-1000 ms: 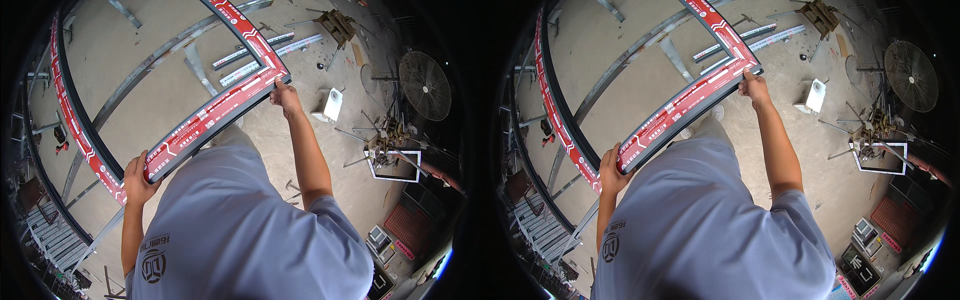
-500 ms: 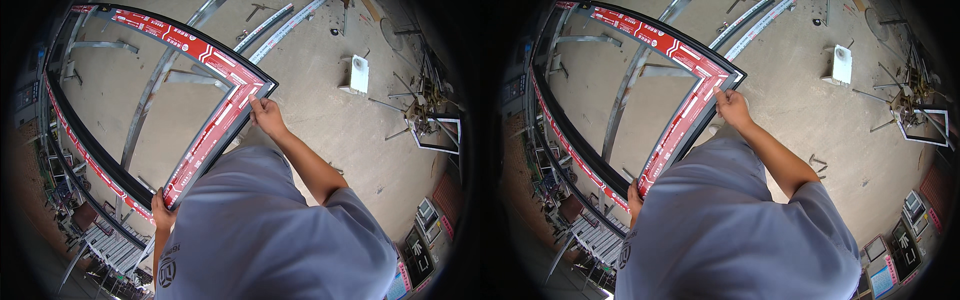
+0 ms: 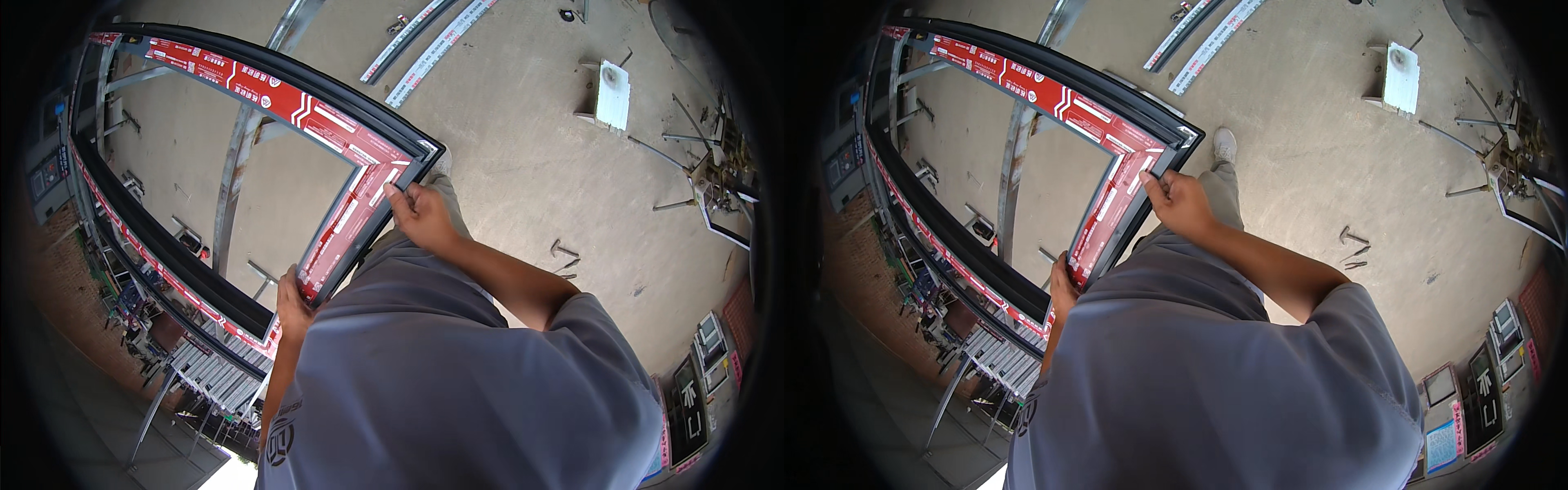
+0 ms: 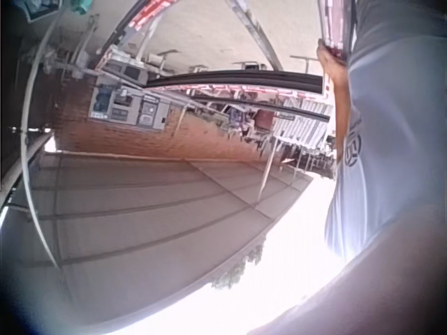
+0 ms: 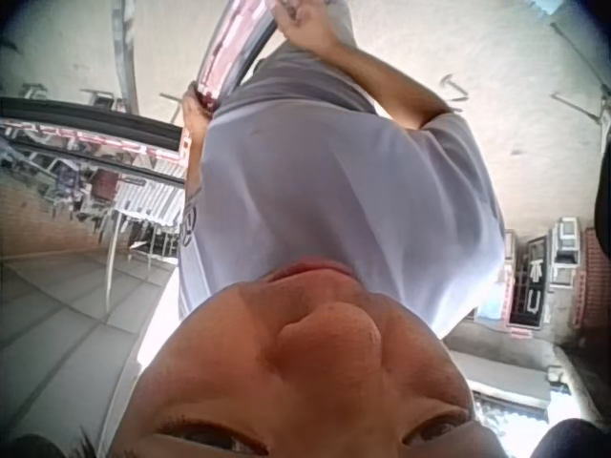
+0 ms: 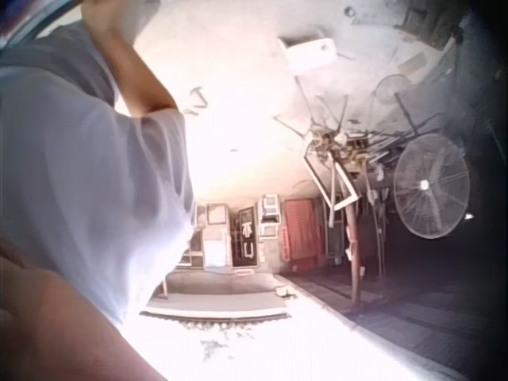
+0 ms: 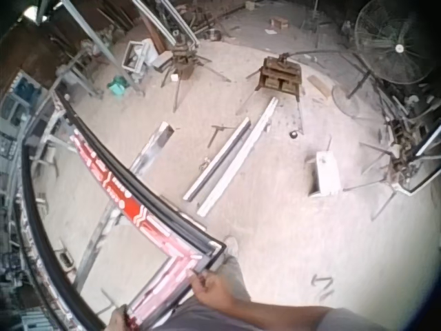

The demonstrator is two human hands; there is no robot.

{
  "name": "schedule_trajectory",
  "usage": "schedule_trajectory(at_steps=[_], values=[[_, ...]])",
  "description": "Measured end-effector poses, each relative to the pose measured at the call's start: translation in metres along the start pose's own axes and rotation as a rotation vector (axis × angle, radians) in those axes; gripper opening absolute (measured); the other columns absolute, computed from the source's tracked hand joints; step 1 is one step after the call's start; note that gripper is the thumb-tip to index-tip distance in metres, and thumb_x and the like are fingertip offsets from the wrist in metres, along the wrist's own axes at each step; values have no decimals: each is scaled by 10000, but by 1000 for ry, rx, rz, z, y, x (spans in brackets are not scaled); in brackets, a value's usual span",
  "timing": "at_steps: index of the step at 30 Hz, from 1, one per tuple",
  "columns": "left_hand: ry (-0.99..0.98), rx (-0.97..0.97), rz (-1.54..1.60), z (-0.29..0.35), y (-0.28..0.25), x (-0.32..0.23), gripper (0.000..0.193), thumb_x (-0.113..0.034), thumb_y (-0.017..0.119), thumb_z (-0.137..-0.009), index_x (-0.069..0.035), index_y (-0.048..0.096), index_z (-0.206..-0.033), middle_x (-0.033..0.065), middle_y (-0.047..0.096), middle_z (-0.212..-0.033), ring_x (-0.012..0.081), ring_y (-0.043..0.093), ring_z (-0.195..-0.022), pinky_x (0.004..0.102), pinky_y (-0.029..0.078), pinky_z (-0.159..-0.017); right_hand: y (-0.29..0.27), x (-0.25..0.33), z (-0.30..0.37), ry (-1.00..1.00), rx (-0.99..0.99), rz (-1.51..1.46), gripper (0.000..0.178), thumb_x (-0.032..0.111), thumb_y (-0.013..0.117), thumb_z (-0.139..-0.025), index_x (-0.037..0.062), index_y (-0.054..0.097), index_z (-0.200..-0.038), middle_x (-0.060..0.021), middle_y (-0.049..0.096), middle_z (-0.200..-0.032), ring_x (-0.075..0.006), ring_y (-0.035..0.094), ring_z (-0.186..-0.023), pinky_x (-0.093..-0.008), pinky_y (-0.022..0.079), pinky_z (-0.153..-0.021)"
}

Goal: The person selects and positions long metal profiles and rubber seals onto a window frame assembly jig. They align the components along the frame edges, adjust fitment, and move parts between the storage area and the workbench.

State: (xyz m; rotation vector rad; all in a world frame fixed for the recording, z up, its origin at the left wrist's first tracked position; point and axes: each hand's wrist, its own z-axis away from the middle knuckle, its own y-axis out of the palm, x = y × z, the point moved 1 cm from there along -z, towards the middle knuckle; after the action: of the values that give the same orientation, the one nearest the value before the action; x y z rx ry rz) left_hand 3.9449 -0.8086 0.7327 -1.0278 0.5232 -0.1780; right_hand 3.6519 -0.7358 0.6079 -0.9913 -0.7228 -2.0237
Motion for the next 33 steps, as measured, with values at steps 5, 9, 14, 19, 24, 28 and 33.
schedule_trajectory(at_steps=[5,9,14,19,24,28,33], values=[[58,39,-61,-14,0,-14,950,-243,911,-667,19,388,-1415,237,554,-1126,435,572,-1003,481,488,-875,-4,3,-1,-19,4,104,468,338,688,-979,6,587,-665,-155,547,-531,-237,530,-430,-382,405,-442],[127,64,-106,-21,1,-12,943,-252,913,-675,36,384,-1400,248,529,-1122,439,559,-987,486,475,-855,-8,9,0,-99,12,185,433,317,688,-980,2,591,-699,-133,550,-541,-232,532,-467,-377,404,-448],[94,82,-55,-20,0,-20,913,-253,906,-688,32,386,-1384,246,529,-1133,443,560,-994,488,476,-858,-13,12,-1,-105,84,215,339,270,673,-1004,-17,664,-822,-88,539,-540,-84,456,-473,-320,370,-453],[89,97,-64,-21,0,-21,905,-275,900,-701,17,382,-1383,247,528,-1161,450,566,-1022,482,482,-864,-15,19,-3,-120,56,203,441,333,694,-968,10,590,-687,-154,557,-528,-277,556,-460,-405,418,-450],[109,87,-107,-21,2,-17,894,-290,891,-718,12,380,-1387,246,530,-1181,454,570,-1038,481,487,-875,-18,23,-4,-129,66,239,513,379,689,-958,21,553,-617,-182,560,-527,-366,592,-465,-452,442,-456],[93,95,-104,-20,1,-17,895,-287,892,-718,10,380,-1389,246,531,-1188,458,573,-1041,483,491,-875,-17,21,-4,-120,67,251,523,387,686,-957,24,550,-606,-182,552,-517,-365,586,-458,-455,439,-457],[121,75,-111,-20,1,-17,918,-236,923,-677,-7,387,-1385,238,536,-1192,455,579,-1028,475,501,-859,-18,20,-5,-101,78,229,531,378,697,-949,26,539,-585,-176,539,-499,-360,582,-450,-453,437,-455]])
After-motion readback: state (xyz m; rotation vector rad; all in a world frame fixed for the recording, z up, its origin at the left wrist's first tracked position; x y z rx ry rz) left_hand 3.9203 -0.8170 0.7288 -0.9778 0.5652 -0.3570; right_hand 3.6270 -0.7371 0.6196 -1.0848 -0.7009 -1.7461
